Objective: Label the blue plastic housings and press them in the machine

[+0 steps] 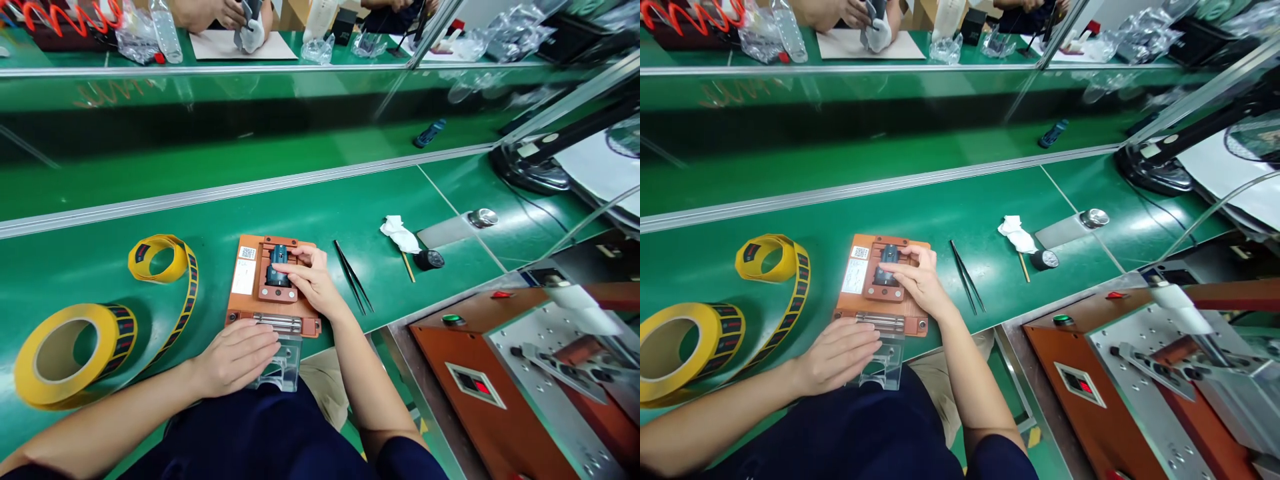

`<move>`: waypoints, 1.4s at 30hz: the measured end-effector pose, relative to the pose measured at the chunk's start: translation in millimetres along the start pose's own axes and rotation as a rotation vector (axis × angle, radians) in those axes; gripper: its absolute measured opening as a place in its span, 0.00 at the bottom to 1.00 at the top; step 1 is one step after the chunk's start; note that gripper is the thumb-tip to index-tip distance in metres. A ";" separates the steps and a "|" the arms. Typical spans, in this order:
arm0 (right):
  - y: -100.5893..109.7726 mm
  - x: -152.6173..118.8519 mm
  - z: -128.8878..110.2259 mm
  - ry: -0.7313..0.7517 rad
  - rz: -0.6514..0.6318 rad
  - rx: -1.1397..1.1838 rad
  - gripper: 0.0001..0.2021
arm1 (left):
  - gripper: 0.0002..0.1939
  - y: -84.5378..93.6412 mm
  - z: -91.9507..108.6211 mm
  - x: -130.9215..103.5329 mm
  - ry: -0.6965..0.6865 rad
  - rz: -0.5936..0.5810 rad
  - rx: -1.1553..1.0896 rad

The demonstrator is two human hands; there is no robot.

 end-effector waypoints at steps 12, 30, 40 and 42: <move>15.0 12.6 -31.1 -0.146 0.133 -0.227 0.21 | 0.18 49.6 -20.6 45.8 0.305 0.327 -0.044; -4.3 -21.3 -42.0 -0.550 0.194 1.014 0.18 | 0.18 2.3 -93.5 96.9 0.916 0.543 -1.065; -31.1 -18.8 -58.2 -0.703 -0.002 1.336 0.25 | 0.18 10.4 -98.9 95.7 0.874 0.524 -0.822; -43.2 -23.3 -65.6 -0.730 -0.099 1.327 0.28 | 0.15 19.4 -102.0 94.5 0.853 0.552 -0.669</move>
Point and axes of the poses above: each hand's wrist, its own x-axis towards the middle knuckle, its own y-axis out of the back of the hand, z = x × y, the point moved 10 cm from there along x, towards the middle knuckle, and after that the axes turned 5 degrees about z, right-handed, at the moved point
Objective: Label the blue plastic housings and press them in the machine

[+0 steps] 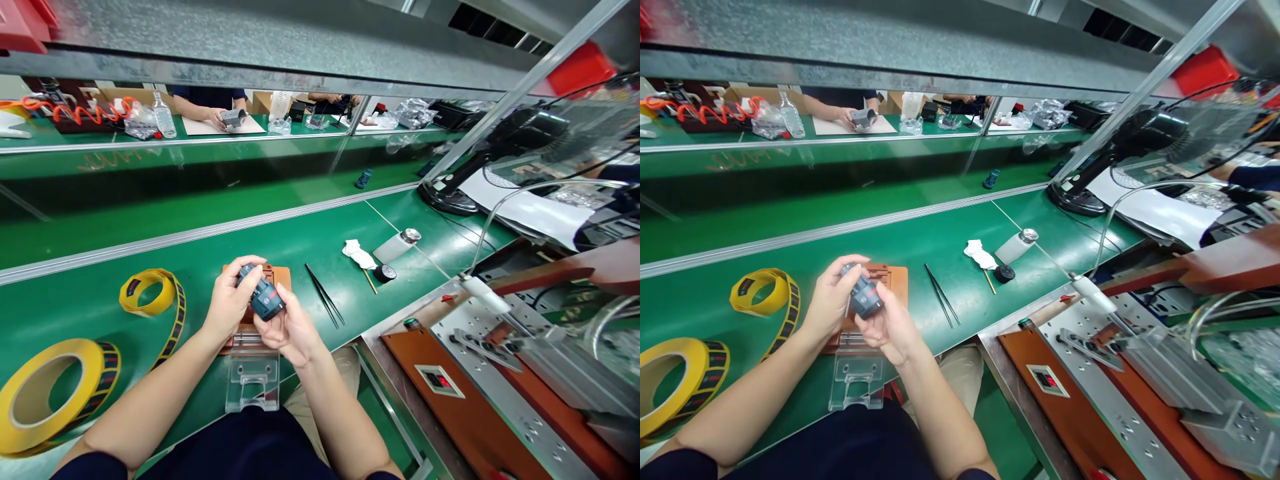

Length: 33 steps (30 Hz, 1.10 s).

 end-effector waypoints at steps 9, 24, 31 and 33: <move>12.3 -5.6 3.2 0.167 0.188 -0.325 0.26 | 0.13 8.1 26.1 -0.2 -0.161 0.064 0.340; 13.0 -21.7 -51.3 0.551 0.231 -0.618 0.27 | 0.15 -3.9 10.2 6.2 -0.074 -0.066 0.084; 28.7 -51.0 -85.2 0.889 0.558 -1.010 0.28 | 0.32 -30.7 -23.7 -14.2 0.352 -0.206 -0.350; 24.3 -58.6 -88.9 0.958 0.586 -1.071 0.26 | 0.37 -40.2 -23.9 -22.8 0.412 -0.265 -0.381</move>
Point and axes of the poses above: each hand's wrist, its own x-axis towards the middle knuckle, its own y-axis out of the back of the hand, z = x × y, the point moved 10 cm from there along x, towards the middle knuckle, and after that the axes turned 5 degrees about z, right-handed, at the moved point
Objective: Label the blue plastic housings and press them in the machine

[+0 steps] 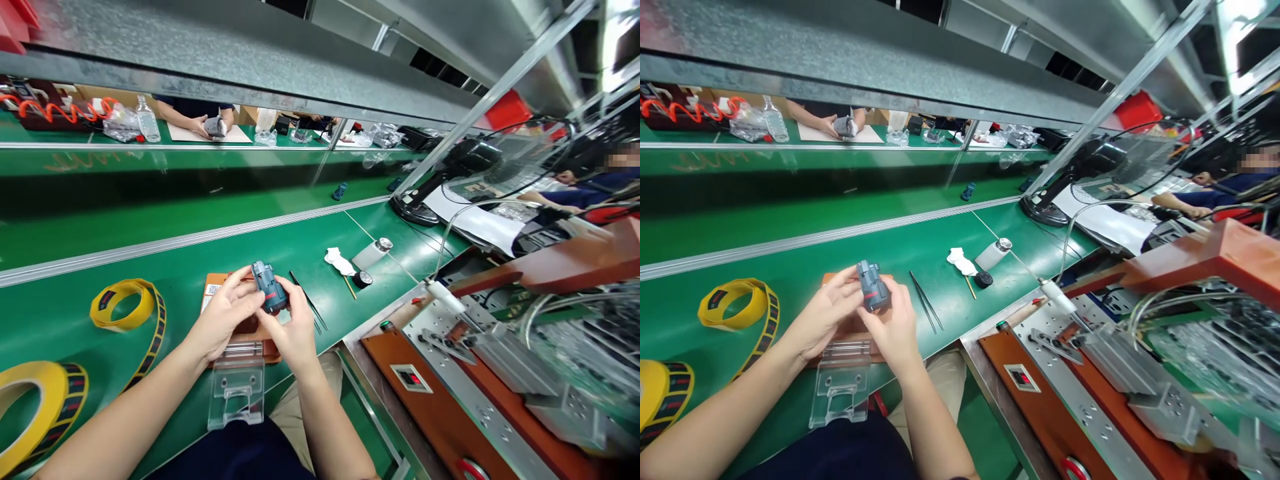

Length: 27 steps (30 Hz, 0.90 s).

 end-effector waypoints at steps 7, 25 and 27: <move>4.8 -17.1 -21.6 0.262 0.069 -0.175 0.27 | 0.45 -15.0 -4.5 -11.9 0.007 0.018 -0.073; 113.1 -67.6 -13.2 0.264 0.320 -0.425 0.32 | 0.26 -104.7 -83.4 -31.7 0.416 -0.154 0.178; 143.8 -82.9 -8.8 0.242 0.380 -0.383 0.33 | 0.27 -135.4 -98.7 -34.2 0.480 -0.254 0.232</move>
Point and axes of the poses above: each hand's wrist, its own x-axis towards the middle knuckle, its own y-axis out of the back of the hand, z = x × y, the point moved 10 cm from there along x, towards the middle knuckle, and after that the axes turned 5 degrees about z, right-handed, at the moved point
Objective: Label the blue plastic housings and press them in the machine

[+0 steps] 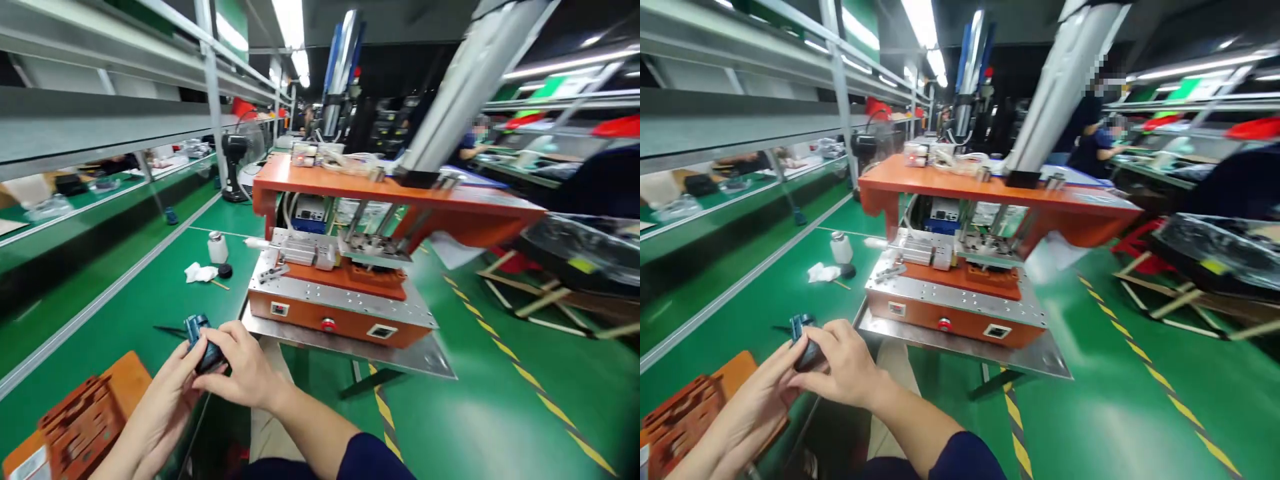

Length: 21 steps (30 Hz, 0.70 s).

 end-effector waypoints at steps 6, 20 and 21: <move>141.6 -32.7 64.9 -0.236 0.315 -0.194 0.17 | 0.29 -77.9 -26.9 16.0 -0.009 -0.289 0.371; 297.5 -114.5 124.8 -0.202 0.814 -1.120 0.09 | 0.31 -111.7 -115.6 35.7 -0.305 -0.945 0.961; 296.3 -115.0 126.2 -0.200 0.816 -1.129 0.09 | 0.30 -112.5 -116.2 33.5 -0.310 -0.976 0.982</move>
Point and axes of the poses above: each hand's wrist, its own x-axis towards the middle knuckle, its own y-axis out of the back of the hand, z = x × y, the point moved 10 cm from there along x, towards the middle knuckle, and after that the axes turned 5 degrees about z, right-handed, at the moved point
